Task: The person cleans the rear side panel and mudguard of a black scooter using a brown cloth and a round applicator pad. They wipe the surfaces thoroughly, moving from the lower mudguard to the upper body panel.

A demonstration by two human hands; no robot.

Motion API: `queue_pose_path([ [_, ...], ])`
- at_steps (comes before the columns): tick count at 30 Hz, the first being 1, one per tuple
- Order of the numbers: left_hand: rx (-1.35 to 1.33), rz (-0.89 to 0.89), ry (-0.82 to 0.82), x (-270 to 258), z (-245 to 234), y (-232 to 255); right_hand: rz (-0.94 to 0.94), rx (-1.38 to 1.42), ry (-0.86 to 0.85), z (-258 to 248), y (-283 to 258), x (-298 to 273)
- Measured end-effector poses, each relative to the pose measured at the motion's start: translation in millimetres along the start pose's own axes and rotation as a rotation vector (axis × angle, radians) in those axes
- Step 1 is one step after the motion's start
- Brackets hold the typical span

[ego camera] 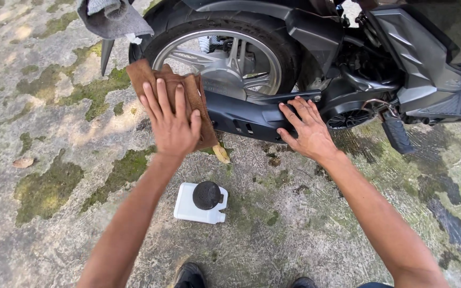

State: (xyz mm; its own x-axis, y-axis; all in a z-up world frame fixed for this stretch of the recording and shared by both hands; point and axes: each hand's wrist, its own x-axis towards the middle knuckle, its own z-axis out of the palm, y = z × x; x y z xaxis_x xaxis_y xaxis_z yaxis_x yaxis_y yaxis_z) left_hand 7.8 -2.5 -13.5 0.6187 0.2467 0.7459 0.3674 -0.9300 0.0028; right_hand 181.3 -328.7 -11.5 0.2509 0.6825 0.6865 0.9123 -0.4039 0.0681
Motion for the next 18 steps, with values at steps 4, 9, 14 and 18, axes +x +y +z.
queue_pose_path([
  [4, 0.02, -0.099, 0.18, -14, 21, 42, -0.018, 0.0, 0.063, 9, 0, 3],
  [9, -0.068, -0.103, 0.19, -51, 41, 100, -0.011, 0.038, 0.067, 15, 2, 2],
  [14, -0.178, -0.085, 0.028, -99, 78, 119, 0.001, -0.026, 0.097, 21, -3, 1],
  [18, -0.16, -0.066, 0.145, -83, 80, 108, 0.009, -0.044, 0.076, 21, -3, 5],
])
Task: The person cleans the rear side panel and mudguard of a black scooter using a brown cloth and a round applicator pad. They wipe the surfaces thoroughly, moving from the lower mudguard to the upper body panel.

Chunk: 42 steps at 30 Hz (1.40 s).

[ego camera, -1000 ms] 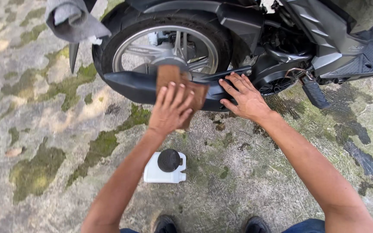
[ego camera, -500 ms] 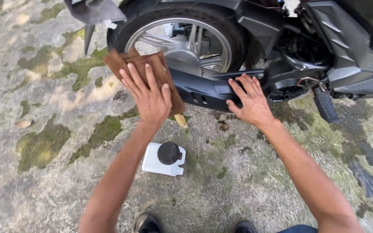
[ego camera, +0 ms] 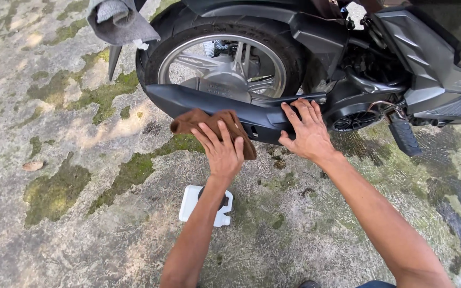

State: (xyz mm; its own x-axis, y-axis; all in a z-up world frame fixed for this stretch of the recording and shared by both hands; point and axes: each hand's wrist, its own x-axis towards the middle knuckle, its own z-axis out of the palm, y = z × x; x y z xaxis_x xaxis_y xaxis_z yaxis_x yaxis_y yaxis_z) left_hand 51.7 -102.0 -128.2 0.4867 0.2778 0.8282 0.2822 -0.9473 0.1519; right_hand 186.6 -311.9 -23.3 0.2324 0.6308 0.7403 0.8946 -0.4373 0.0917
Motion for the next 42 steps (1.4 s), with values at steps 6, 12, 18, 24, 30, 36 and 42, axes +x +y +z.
queue_pose_path([
  [6, 0.079, -0.152, 0.262, 82, -23, -49, 0.016, -0.019, -0.048, -7, -3, -4],
  [12, 0.001, -0.321, 0.315, 121, -53, -48, 0.031, -0.059, -0.102, -10, -4, -6],
  [18, 0.058, -0.179, 0.326, 59, 1, -11, 0.0, -0.076, -0.114, -8, -1, -7],
  [24, -0.081, -0.043, 0.18, 0, 26, 19, 0.031, -0.102, -0.189, -9, -2, -7],
  [30, 0.077, -0.031, 0.379, 70, -16, -32, 0.057, -0.115, -0.232, -10, -5, -6],
  [36, -0.198, -0.292, 0.311, 139, -79, -71, 0.044, -0.141, -0.242, -10, -2, -11],
  [42, 0.06, -0.064, 0.299, 87, -14, -40, 0.039, -0.124, -0.233, -9, -1, -13],
])
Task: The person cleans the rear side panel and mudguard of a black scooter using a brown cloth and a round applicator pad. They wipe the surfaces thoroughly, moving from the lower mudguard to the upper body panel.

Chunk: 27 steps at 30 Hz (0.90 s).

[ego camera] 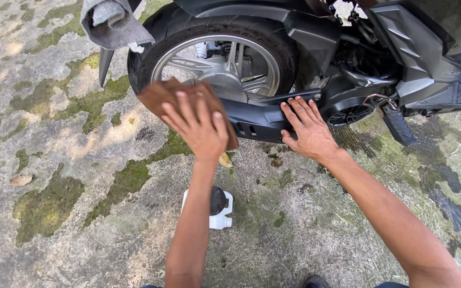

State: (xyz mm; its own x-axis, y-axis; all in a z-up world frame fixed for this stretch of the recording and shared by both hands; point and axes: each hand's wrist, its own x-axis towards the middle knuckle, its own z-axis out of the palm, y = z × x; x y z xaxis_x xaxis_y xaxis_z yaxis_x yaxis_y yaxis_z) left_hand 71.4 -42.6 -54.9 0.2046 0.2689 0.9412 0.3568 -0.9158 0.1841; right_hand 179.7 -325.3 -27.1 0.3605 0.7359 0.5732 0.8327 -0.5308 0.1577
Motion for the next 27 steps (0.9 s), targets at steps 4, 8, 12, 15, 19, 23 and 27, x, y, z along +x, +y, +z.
queue_pose_path([
  [4, -0.066, 0.139, -0.161, -58, 7, 54, -0.023, 0.031, 0.018, -7, 2, -1],
  [8, -0.089, 0.409, -0.495, -81, -4, 85, -0.055, 0.006, 0.05, -10, 11, -7],
  [12, -0.096, 0.544, -0.507, -75, 2, 69, -0.072, -0.014, 0.057, -12, 14, -8],
  [15, -0.1, 0.408, -0.304, -51, 5, 40, -0.068, -0.035, 0.065, -12, 12, -7],
  [19, 0.085, 0.267, -0.223, -8, -8, -21, -0.049, -0.036, 0.059, -11, 9, -6],
  [23, -0.081, -0.056, -0.049, 25, -29, -40, -0.008, -0.033, -0.003, -8, 8, -7],
  [27, -0.195, -0.272, 0.017, 6, -12, -18, 0.023, -0.01, -0.038, -12, 4, -7],
])
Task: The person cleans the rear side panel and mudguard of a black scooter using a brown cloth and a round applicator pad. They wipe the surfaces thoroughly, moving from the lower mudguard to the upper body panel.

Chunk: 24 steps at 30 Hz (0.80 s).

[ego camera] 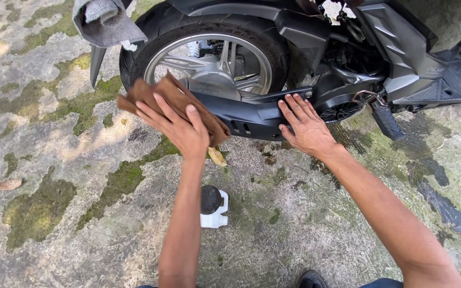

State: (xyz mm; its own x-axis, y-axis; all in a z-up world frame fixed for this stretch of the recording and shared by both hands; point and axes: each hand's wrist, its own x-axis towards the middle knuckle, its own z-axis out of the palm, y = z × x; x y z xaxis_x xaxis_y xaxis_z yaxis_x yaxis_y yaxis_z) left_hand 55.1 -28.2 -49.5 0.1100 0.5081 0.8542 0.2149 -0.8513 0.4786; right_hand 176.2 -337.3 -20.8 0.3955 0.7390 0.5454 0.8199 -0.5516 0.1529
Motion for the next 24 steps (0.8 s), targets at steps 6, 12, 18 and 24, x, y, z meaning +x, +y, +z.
queue_pose_path([
  [6, -0.11, -0.133, -0.086, -79, 27, 57, -0.028, 0.023, -0.051, -6, 8, -1],
  [12, -0.166, -0.193, -0.229, -129, 50, 68, -0.042, 0.002, -0.097, -18, 10, -3],
  [18, -0.08, -0.035, -0.211, -168, 73, 79, 0.003, 0.053, -0.295, -40, 9, 2],
  [24, 0.055, 0.323, -0.216, -217, 100, 63, -0.01, 0.144, -0.34, -53, 15, 6],
])
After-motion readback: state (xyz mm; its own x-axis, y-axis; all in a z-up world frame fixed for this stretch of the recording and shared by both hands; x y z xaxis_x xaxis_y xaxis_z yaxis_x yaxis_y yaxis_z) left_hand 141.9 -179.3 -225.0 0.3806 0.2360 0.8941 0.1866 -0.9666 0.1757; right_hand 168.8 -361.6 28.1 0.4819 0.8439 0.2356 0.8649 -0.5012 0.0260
